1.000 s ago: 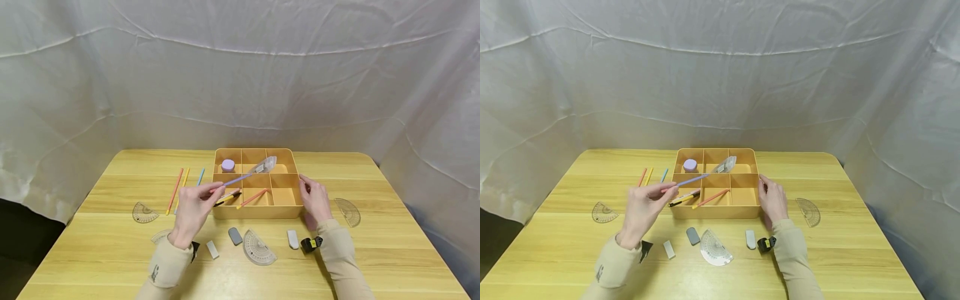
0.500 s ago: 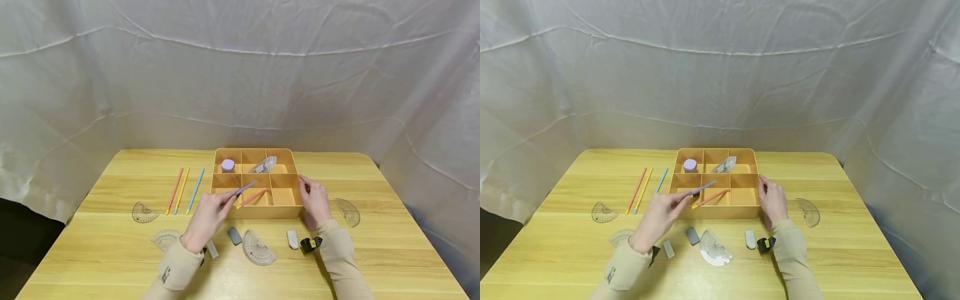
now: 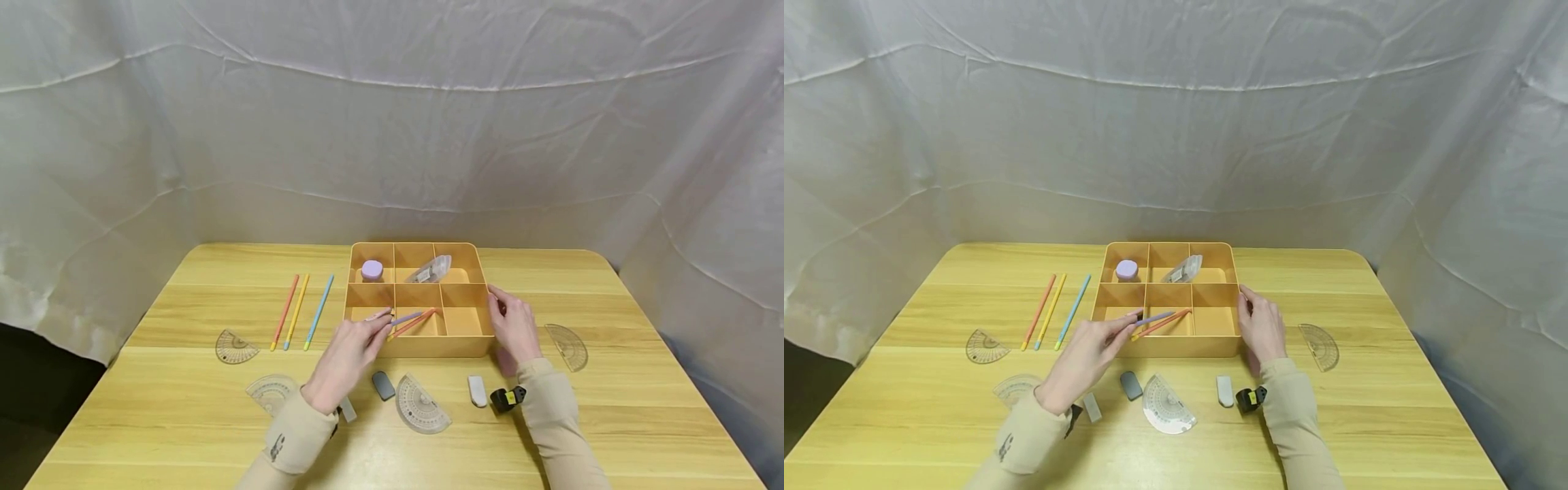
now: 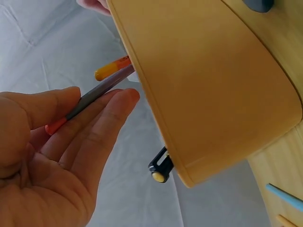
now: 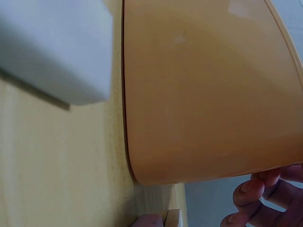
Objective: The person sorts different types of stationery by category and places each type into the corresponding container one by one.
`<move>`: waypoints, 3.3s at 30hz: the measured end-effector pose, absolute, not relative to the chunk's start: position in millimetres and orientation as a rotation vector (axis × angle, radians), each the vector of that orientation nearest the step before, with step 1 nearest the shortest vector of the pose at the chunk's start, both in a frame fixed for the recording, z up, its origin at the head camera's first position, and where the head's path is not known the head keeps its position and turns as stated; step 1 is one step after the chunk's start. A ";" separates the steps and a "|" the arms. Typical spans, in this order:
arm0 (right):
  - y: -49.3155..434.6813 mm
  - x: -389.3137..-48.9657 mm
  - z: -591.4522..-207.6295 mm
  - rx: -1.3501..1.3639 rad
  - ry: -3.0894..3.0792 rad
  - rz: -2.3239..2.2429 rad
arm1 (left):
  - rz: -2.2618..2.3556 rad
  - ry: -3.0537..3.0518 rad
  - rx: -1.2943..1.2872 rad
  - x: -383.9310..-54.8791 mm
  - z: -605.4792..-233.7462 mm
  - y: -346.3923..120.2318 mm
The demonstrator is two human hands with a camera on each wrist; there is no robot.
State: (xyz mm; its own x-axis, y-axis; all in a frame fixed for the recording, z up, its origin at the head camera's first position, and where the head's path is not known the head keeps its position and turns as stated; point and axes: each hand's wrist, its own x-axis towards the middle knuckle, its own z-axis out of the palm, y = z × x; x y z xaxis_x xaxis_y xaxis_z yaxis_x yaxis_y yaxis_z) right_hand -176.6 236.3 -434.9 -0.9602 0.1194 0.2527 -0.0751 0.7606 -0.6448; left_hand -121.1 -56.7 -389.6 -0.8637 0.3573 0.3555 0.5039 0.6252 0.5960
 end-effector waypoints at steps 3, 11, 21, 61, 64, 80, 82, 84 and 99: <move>236.4 -176.7 -435.3 -0.037 -2.680 0.992 | -1.070 -2.662 -0.709 -121.2 -390.5 -55.5; 236.0 -176.5 -435.1 -0.035 -2.672 0.991 | -1.079 -2.647 -0.721 -122.9 -395.0 -52.0; 236.0 -177.0 -434.7 -0.040 -2.677 0.997 | -1.040 -2.660 -0.729 -122.6 -394.8 -51.2; 237.4 -177.9 -436.2 0.002 -2.645 0.993 | -1.109 -2.788 -0.658 -143.3 -378.7 -97.1; 237.2 -177.4 -436.2 0.004 -2.641 0.997 | -1.094 -2.816 -0.631 -154.5 -379.0 -110.5; 237.1 -179.1 -436.2 -0.014 -2.656 1.019 | -0.846 -3.174 -0.428 -205.2 -383.2 -158.7; 237.1 -179.2 -437.3 -0.017 -2.658 1.014 | -0.801 -3.232 -0.399 -207.0 -386.4 -160.2; 237.1 -179.0 -437.6 -0.021 -2.660 1.016 | -0.764 -3.276 -0.366 -207.8 -388.5 -160.3; 237.1 -178.7 -436.0 -0.027 -2.653 1.015 | -0.833 -3.426 -0.181 -214.5 -397.1 -161.0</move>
